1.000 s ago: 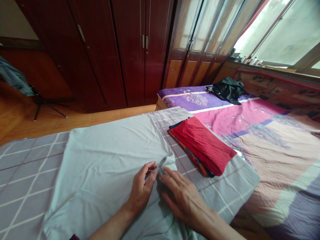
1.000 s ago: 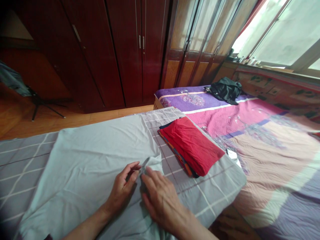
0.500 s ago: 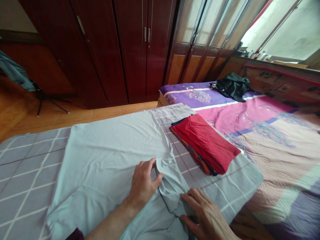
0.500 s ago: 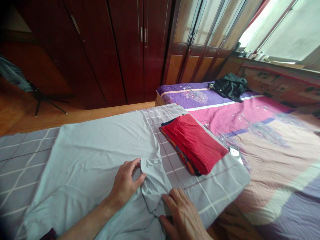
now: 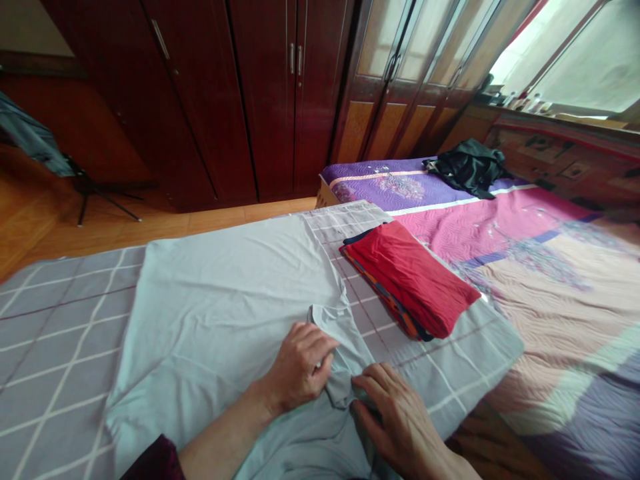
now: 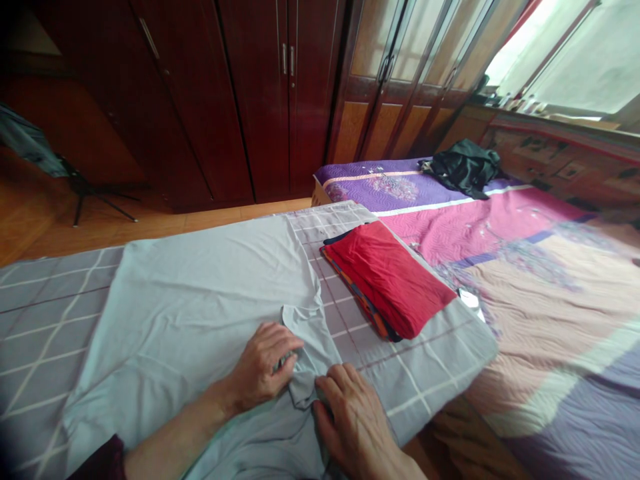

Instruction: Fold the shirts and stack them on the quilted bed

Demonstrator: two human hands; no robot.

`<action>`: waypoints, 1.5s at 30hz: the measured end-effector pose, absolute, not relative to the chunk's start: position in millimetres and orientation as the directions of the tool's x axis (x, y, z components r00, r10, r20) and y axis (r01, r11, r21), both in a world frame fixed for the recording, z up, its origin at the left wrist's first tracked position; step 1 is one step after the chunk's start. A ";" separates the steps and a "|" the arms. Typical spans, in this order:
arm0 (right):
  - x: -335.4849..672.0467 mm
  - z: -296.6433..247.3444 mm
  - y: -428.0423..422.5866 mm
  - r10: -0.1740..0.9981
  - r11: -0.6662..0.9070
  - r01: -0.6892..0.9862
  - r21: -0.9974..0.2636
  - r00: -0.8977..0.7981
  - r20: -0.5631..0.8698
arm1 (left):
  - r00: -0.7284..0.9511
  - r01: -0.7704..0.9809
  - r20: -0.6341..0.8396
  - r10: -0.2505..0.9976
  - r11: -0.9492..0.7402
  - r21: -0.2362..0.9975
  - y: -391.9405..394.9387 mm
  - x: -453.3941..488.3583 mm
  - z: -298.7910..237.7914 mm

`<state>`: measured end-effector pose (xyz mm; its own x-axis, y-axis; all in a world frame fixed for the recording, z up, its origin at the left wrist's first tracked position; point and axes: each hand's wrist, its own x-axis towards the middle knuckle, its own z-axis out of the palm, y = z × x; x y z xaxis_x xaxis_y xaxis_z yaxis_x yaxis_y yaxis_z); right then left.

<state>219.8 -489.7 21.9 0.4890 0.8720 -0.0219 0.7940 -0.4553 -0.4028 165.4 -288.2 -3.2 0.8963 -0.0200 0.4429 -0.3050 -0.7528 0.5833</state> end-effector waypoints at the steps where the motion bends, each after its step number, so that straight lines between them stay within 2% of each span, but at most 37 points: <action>1: 220.0 21.2 -489.7 0.867 -0.460 0.788 -0.410 0.498 -0.014 | 0.907 -0.338 0.409 -0.096 -0.745 0.575 -290.2 164.4 -0.9; 4: 221.3 20.8 -490.0 0.846 -0.485 0.765 -0.423 0.534 -0.004 | 0.920 -0.361 0.341 -0.191 -0.750 0.554 -291.4 161.5 5.2; 8: 222.4 23.2 -491.2 0.840 -0.487 0.762 -0.427 0.542 0.010 | 0.922 -0.350 0.340 -0.184 -0.771 0.532 -286.6 158.6 11.2; 14: 219.1 23.6 -494.5 0.895 -0.421 0.823 -0.381 0.446 -0.026 | 0.931 -0.356 0.296 -0.212 -0.699 0.620 -288.1 157.6 11.2; 20: 218.4 16.6 -497.6 0.907 -0.389 0.851 -0.353 0.420 0.013 | 0.925 -0.368 0.298 -0.235 -0.748 0.552 -286.9 157.8 7.0; 26: 223.9 29.2 -494.5 0.935 -0.315 0.846 -0.431 0.354 0.011 | 0.929 -0.321 0.363 -0.068 -0.636 0.702 -280.3 160.3 7.4; 31: 252.5 37.1 -483.7 0.901 -0.370 0.833 -0.410 0.430 0.060 | 0.874 -0.108 0.408 0.265 -0.712 0.694 -273.5 166.5 1.2; 33: 273.2 36.1 -472.6 0.873 -0.414 0.831 -0.371 0.479 0.098 | 0.849 -0.030 0.403 0.343 -0.728 0.685 -271.6 170.6 -4.1; 37: 317.5 28.8 -441.0 0.826 -0.498 0.813 -0.302 0.551 0.121 | 0.851 0.071 0.376 0.366 -0.791 0.608 -269.0 179.4 -16.3; 41: 344.5 21.1 -415.5 0.840 -0.506 0.831 -0.233 0.536 0.088 | 0.866 0.125 0.353 0.355 -0.836 0.535 -269.5 184.6 -24.1; 45: 351.8 16.1 -406.7 0.840 -0.499 0.831 -0.246 0.533 0.099 | 0.858 0.118 0.359 0.369 -0.820 0.560 -269.2 186.5 -24.5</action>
<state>351.8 -406.7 16.1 0.5332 0.8402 0.0992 0.8313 -0.4986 -0.2458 186.5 -269.2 -24.5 0.8576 0.3687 0.3587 0.1181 -0.8198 0.5603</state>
